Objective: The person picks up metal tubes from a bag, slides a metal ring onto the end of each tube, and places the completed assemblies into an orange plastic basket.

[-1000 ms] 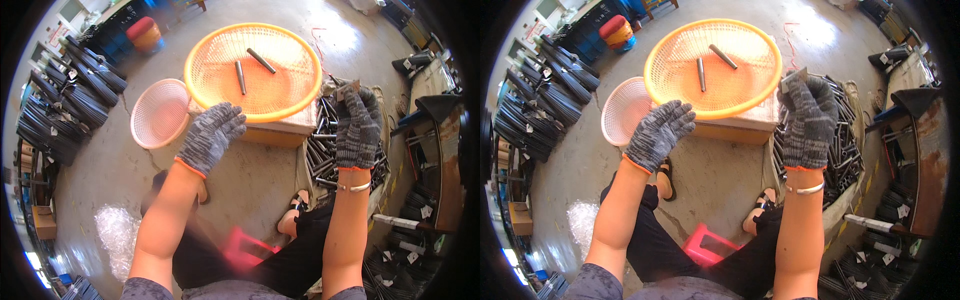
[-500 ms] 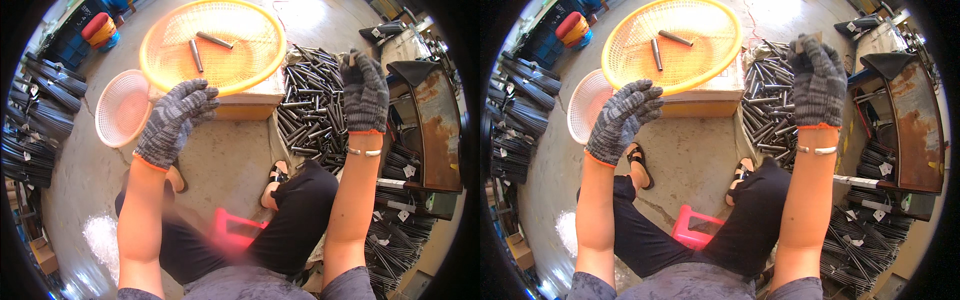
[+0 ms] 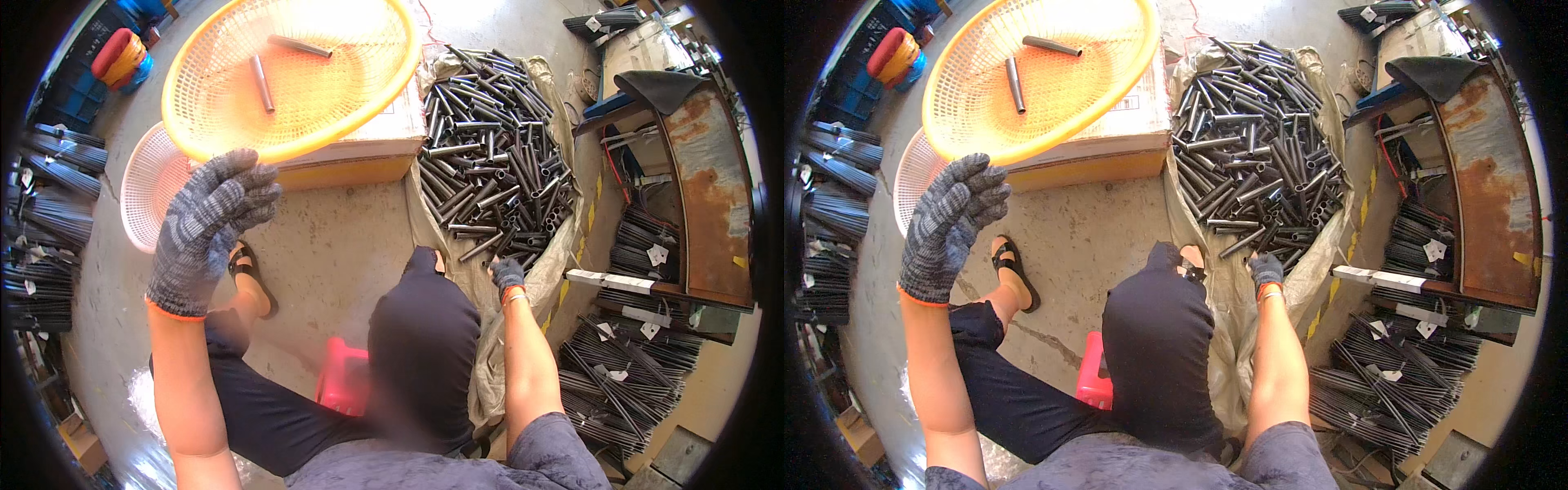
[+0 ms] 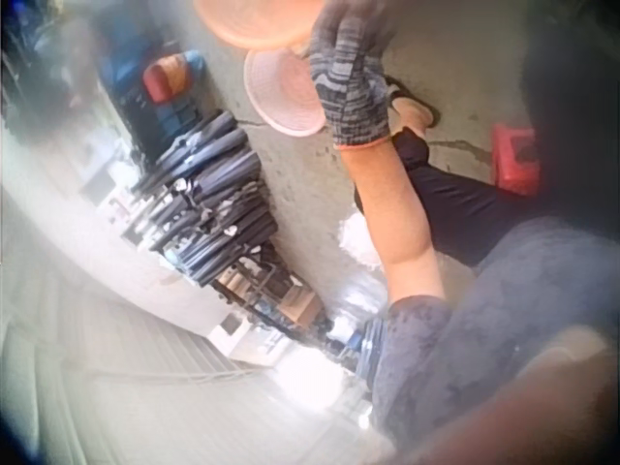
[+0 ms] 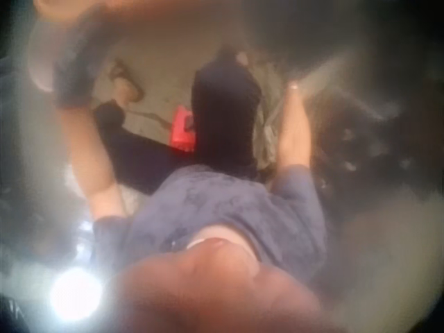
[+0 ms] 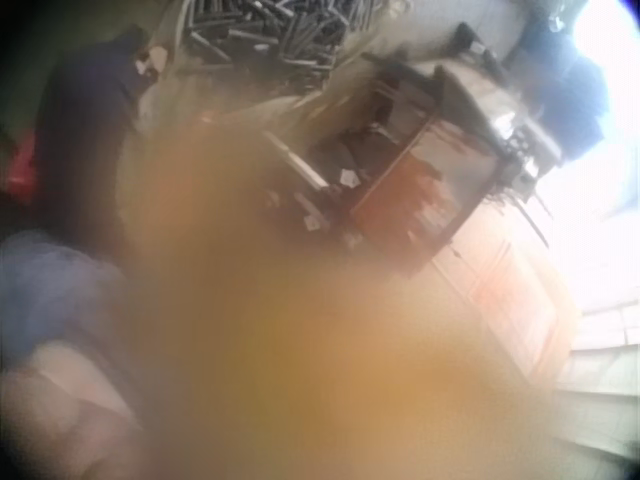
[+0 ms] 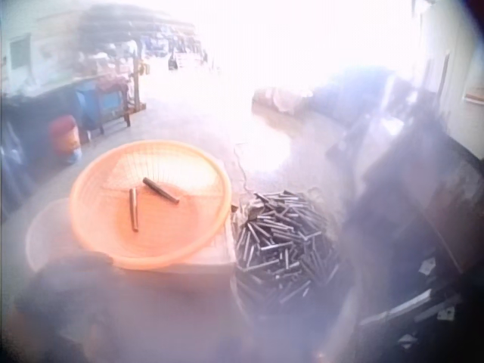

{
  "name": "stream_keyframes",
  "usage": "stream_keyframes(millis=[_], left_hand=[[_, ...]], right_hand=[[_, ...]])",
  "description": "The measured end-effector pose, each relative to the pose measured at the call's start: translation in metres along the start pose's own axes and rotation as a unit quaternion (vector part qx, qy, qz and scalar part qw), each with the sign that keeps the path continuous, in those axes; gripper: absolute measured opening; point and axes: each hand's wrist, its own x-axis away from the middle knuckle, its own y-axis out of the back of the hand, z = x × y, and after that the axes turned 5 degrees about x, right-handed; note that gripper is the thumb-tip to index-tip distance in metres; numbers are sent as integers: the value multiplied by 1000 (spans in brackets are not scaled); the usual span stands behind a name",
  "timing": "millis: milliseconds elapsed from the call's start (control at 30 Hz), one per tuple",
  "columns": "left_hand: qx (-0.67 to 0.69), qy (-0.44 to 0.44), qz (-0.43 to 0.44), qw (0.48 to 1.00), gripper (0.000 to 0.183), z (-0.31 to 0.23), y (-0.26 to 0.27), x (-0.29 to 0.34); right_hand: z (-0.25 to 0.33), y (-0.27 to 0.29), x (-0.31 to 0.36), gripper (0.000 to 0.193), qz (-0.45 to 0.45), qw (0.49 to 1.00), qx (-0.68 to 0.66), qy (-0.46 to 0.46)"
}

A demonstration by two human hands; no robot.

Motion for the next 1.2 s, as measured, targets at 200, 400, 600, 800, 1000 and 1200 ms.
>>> stream_keyframes(millis=[200,400,600,800,1000,1200], left_hand=[[-26,3,-4,1000,44,2,2,1],[-67,44,-6,997,55,9,-4,-6],[-109,47,-25,993,59,9,-5,0],[-82,67,-20,994,46,13,-1,-8],[-93,54,-59,992,47,4,1,4],[-84,40,-44,995,50,4,4,10]], right_hand=[[33,-29,32,22,-23,995,-57,-75],[16,-54,-13,23,104,984,84,118],[56,-82,-4,18,111,970,-186,-106],[12,-107,-79,28,110,951,275,86],[82,-101,-30,34,67,979,187,42],[134,-38,75,18,158,898,371,175]])
